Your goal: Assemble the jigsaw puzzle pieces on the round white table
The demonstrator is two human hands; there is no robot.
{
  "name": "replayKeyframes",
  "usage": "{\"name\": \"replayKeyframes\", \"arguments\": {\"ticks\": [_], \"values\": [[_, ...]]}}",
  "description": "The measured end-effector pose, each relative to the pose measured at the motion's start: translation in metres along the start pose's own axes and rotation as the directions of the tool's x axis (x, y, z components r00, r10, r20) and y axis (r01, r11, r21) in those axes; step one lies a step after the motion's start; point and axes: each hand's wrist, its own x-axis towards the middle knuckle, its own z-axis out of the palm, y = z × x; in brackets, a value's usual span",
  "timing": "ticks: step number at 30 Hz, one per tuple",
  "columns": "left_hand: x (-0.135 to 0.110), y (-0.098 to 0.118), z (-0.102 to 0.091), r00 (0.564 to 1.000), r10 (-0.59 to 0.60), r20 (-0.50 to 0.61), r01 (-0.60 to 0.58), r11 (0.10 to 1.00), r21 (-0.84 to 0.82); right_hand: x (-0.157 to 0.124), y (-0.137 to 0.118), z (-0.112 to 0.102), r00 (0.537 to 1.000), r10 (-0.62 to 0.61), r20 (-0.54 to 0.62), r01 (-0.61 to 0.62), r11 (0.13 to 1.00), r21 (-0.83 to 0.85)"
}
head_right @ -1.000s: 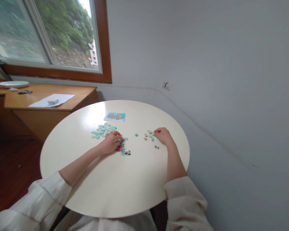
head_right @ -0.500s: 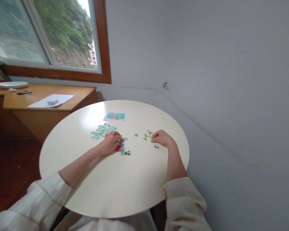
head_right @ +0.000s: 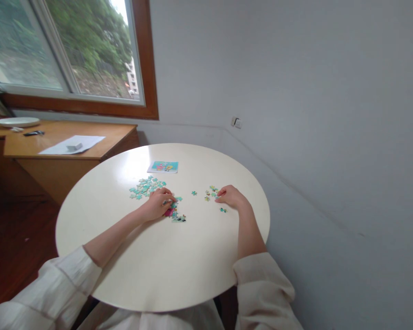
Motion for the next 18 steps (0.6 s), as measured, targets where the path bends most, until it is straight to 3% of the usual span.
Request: {"name": "replayKeyframes", "arguments": {"ticks": [9,18], "values": [[0.0,-0.0003,0.0013,1.0,0.005,-0.03,-0.005,1.0,0.003,0.0018,0.003,0.0008,1.0,0.01,-0.003,-0.01,1.0,0.004],[-0.0001,0.0025,-0.0013,1.0,-0.004,-0.018,0.004,1.0,-0.003,0.0051,0.0014,0.0032,0.999,-0.007,0.052,0.0,0.991,0.137]]}}
